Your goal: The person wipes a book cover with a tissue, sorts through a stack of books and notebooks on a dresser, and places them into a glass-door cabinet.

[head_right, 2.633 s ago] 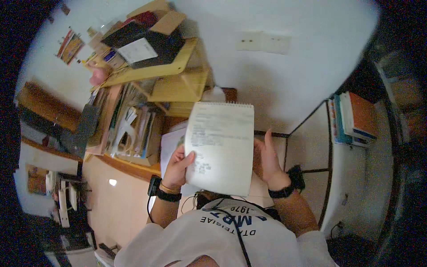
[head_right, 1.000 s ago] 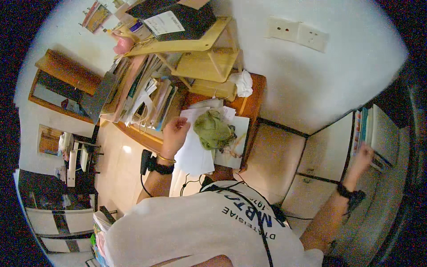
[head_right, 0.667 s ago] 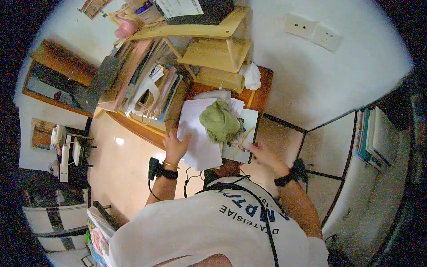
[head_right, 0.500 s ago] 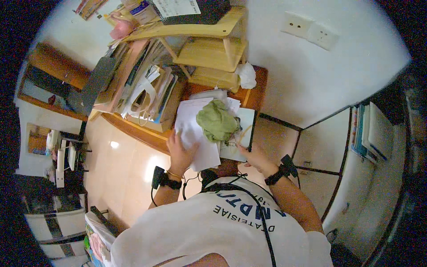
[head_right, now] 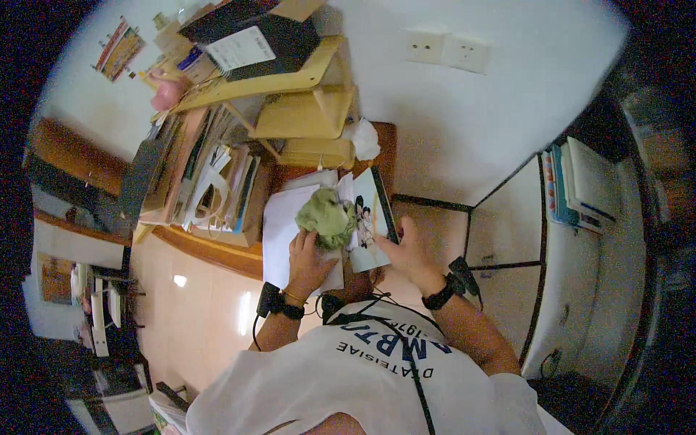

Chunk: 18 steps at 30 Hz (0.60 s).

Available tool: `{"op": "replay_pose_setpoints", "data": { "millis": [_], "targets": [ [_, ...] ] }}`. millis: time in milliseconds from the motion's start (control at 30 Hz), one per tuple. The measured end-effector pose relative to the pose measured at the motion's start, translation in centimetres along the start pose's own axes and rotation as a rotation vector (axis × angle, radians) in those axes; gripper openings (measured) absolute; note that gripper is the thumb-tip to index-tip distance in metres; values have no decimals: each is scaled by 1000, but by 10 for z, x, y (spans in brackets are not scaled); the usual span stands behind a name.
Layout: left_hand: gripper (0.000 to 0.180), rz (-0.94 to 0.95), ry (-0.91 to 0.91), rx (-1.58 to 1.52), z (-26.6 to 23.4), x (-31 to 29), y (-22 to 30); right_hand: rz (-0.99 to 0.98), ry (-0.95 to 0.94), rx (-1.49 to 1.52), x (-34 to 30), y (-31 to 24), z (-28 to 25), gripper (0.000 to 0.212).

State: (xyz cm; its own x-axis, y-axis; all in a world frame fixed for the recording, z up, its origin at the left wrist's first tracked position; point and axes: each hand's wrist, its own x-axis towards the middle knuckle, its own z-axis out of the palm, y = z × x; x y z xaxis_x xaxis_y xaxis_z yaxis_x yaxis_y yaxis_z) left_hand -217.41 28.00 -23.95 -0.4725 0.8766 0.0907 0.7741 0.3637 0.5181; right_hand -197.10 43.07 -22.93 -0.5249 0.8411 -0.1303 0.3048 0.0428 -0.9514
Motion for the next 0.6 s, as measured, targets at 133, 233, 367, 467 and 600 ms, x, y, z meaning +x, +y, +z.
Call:
{"op": "replay_pose_setpoints", "data": {
  "millis": [133, 233, 367, 467, 600],
  "targets": [
    [77, -18, -14, 35, 0, 6, 13, -46, 144, -81, -15, -10, -34, 28],
    [66, -8, 76, 70, -2, 15, 31, -57, 259, -62, -29, -13, -62, 33],
    [41, 23, 75, -371, -7, 40, 97, -10, 402, -140, -55, -49, -89, 26],
    [39, -294, -422, -1354, 18, 62, 159, -97, 530, -251, -74, -74, -100, 26],
    [58, -450, -791, -1733, 74, 85, 221, -118, 584, -257, -97, -77, -114, 31]
  ]
}}
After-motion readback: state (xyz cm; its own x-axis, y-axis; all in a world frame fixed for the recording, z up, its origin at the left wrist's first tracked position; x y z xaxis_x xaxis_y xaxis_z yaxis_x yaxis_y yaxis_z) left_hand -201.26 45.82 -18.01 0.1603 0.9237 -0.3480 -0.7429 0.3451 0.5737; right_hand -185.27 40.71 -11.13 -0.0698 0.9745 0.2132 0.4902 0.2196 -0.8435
